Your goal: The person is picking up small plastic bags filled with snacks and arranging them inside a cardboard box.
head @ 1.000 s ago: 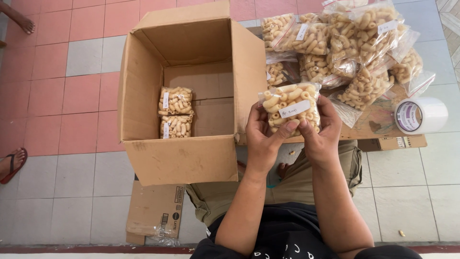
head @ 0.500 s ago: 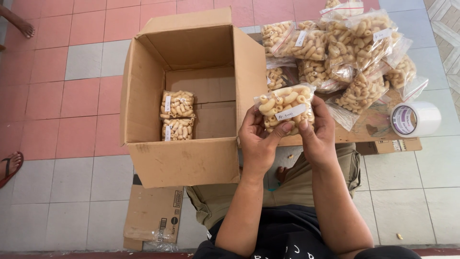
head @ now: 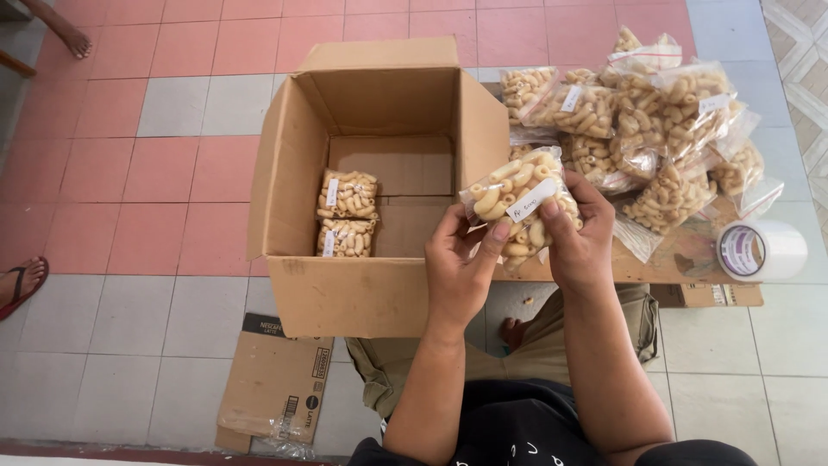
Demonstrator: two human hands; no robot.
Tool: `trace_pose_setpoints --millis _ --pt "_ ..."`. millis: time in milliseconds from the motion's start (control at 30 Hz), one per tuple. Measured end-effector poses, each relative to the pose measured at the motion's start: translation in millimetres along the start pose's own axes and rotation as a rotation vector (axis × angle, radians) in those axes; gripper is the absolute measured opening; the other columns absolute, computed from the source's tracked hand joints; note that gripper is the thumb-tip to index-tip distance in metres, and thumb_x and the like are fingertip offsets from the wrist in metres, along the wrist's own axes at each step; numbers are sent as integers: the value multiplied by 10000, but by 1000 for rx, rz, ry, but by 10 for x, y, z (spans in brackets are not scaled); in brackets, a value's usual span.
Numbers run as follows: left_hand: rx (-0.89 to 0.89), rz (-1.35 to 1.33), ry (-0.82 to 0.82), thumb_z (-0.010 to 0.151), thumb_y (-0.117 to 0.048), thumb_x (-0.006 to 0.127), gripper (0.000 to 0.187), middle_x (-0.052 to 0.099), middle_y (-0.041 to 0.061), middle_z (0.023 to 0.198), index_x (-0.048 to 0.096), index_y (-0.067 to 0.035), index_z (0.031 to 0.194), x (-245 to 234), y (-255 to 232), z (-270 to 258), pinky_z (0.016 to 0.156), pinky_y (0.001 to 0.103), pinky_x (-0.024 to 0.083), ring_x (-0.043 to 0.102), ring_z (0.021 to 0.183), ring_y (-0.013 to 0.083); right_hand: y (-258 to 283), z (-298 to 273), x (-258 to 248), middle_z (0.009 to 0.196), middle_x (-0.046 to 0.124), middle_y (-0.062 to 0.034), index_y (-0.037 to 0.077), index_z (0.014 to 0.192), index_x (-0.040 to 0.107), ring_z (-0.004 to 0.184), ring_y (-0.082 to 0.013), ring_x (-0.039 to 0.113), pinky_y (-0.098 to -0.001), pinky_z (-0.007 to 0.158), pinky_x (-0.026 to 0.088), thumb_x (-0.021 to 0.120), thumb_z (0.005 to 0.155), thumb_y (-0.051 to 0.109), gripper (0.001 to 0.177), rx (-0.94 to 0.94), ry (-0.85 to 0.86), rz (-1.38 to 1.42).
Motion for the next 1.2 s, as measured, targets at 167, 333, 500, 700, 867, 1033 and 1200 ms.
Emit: trace_pose_setpoints --millis 167,333,500,700,867,1033,1200 --pt "-9 -15 -45 904 -200 805 527 694 165 1106 553 22 1311 -157 -208 74 908 360 583 671 1068 224 59 80 256 776 631 -49 -39 1124 682 707 -46 586 -211 628 528 774 893 283 407 -3 27 6" --pt "-26 -3 -91 910 -205 803 551 695 174 1120 507 20 1316 -433 -400 229 928 366 567 669 1050 228 2 213 520 821 670 -79 -40 1169 661 700 -79 655 -219 624 563 798 889 235 416 64 89 10" --pt "-46 167 -97 841 -217 876 425 725 105 1014 615 -25 1116 -908 -438 394 900 367 594 707 986 184 -65 382 852 886 694 -105 -47 1203 653 740 -78 627 -244 649 563 816 898 171 409 95 249 -71" --pt "-76 324 -124 834 -204 891 309 764 124 948 668 -32 961 -1429 -538 596 826 350 608 740 965 188 -253 604 1314 939 727 -104 -15 1217 656 761 -96 649 -230 655 555 820 921 199 400 175 472 -152" --pt "-263 524 -90 858 -326 858 384 771 196 1005 683 -16 1003 -1588 -606 759 799 396 623 757 954 284 -441 733 1566 928 736 -93 0 1203 662 752 -109 652 -249 666 564 805 922 225 387 288 558 -227" --pt "-371 1015 90 928 -429 745 361 777 144 1108 723 -100 1075 -1726 -519 942 875 414 621 767 1044 302 -692 1073 1771 990 756 -173 -27 1208 661 809 -203 646 -354 700 566 786 910 221 408 329 688 -425" --pt "-558 1497 398 1024 -469 453 641 393 231 1578 413 -83 1534 -1821 334 1154 1055 613 478 353 1480 463 -1435 1492 2192 1195 756 -132 124 1266 694 1181 -397 673 -500 1008 530 790 886 416 489 279 875 -1002"
Point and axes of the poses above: each hand's wrist, its own z-axis towards the middle knuckle, its own x-axis out of the palm, y = z × x, the point moved 6 cm from there along z, towards the middle knuckle
